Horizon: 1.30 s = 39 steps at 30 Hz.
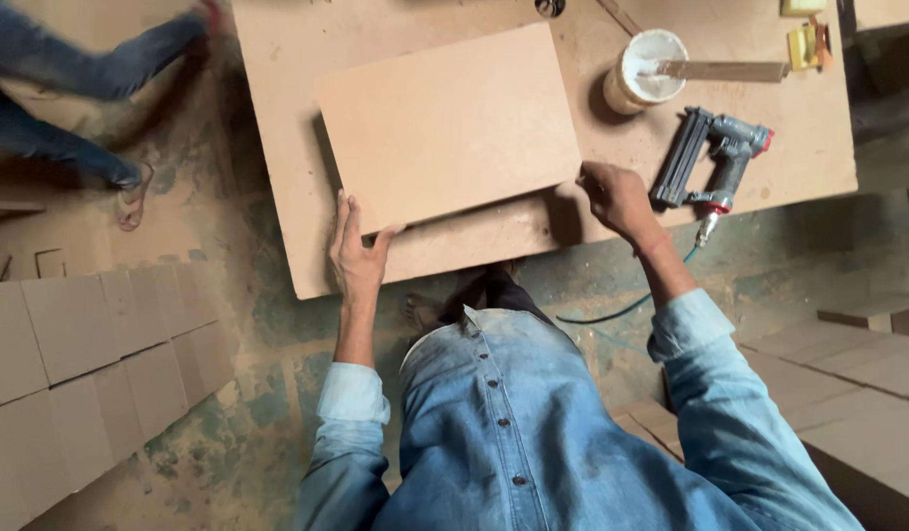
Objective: The person assembles a cardboard box by applying glue to the edges of a pre-cut frame and attaching a flat panel. They use a pneumatic nail gun to secure the panel to the frame, repeating the process for multiple units.
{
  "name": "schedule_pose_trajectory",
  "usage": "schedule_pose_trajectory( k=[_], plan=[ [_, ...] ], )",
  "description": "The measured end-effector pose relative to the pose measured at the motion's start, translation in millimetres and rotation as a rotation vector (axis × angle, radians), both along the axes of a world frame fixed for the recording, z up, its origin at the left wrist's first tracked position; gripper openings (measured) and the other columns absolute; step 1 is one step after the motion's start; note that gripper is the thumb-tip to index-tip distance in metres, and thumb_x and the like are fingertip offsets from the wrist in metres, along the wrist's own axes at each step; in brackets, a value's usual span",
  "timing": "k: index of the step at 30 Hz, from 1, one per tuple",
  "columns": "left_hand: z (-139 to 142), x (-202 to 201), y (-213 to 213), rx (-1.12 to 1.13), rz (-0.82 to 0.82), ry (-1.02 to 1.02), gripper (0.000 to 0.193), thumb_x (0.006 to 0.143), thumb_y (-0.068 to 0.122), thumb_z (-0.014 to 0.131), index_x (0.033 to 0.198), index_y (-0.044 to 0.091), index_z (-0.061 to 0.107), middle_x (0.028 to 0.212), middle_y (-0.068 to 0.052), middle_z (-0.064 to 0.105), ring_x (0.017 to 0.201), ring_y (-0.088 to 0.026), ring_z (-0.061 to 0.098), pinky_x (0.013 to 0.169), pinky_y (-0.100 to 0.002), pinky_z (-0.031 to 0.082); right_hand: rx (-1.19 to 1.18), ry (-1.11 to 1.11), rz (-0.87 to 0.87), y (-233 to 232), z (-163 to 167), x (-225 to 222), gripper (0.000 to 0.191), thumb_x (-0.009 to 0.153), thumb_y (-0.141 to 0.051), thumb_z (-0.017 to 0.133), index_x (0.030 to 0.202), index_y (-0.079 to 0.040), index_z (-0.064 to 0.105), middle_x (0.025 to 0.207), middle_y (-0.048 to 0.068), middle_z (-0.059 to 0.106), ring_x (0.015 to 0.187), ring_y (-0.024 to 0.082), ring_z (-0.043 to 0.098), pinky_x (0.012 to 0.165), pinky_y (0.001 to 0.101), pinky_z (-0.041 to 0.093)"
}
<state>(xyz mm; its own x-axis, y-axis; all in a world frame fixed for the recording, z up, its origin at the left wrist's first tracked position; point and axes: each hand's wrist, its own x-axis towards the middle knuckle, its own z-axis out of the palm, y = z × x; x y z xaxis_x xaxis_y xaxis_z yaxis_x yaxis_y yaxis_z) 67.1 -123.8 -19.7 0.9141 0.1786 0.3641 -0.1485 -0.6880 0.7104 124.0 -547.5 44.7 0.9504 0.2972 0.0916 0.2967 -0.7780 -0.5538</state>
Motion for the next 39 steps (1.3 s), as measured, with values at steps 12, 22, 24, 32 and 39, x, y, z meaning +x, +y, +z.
schedule_pose_trajectory(
  k=[12,22,24,32,39],
  plan=[
    [-8.8,3.7,3.4,-0.115,0.033,-0.005,0.077,0.073,0.023,0.098,0.134,-0.008,0.062,0.145,-0.029,0.057,0.132,-0.039,0.062,0.108,-0.042,0.054,0.053,-0.057,-0.021,-1.8,-10.6,11.8,0.012,0.093,-0.004,0.071,0.105,-0.002,0.07,0.092,0.023,0.067,0.084,0.042,0.067,0.07,0.0457,0.053],
    [-11.4,2.0,2.9,-0.013,0.05,0.043,0.079,0.078,0.024,0.096,0.138,-0.009,0.059,0.145,-0.031,0.058,0.132,-0.04,0.061,0.108,-0.043,0.053,0.131,0.103,-0.337,-94.3,-21.0,2.7,0.034,0.097,-0.014,0.068,0.129,-0.003,0.066,0.116,0.016,0.071,0.085,0.036,0.064,0.083,0.0464,0.052],
    [-10.2,2.9,1.7,0.012,0.048,0.042,0.077,0.079,0.023,0.096,0.138,-0.009,0.059,0.146,-0.031,0.058,0.133,-0.04,0.061,0.109,-0.043,0.053,-0.124,-0.421,-0.342,-135.5,-28.4,-4.3,0.036,0.102,-0.017,0.075,0.131,0.002,0.064,0.124,0.023,0.067,0.115,0.042,0.061,0.103,0.0491,0.047],
    [-6.1,3.6,0.0,0.037,0.004,-0.016,0.074,0.08,0.022,0.096,0.137,-0.009,0.061,0.147,-0.032,0.056,0.135,-0.042,0.061,0.112,-0.044,0.053,0.103,0.017,-0.882,-191.2,-59.8,-3.1,0.05,0.09,-0.032,0.084,0.105,0.008,0.058,0.098,0.025,0.068,0.091,0.038,0.068,0.084,0.0486,0.054],
    [-2.8,0.5,2.5,0.063,0.006,-0.011,0.075,0.076,0.022,0.098,0.134,-0.009,0.062,0.14,-0.03,0.061,0.128,-0.043,0.063,0.108,-0.045,0.054,0.977,0.423,-0.851,-179.5,-26.4,-16.6,0.02,0.093,-0.004,0.07,0.109,0.003,0.062,0.093,0.012,0.07,0.073,0.02,0.072,0.064,0.0349,0.061]
  ],
)
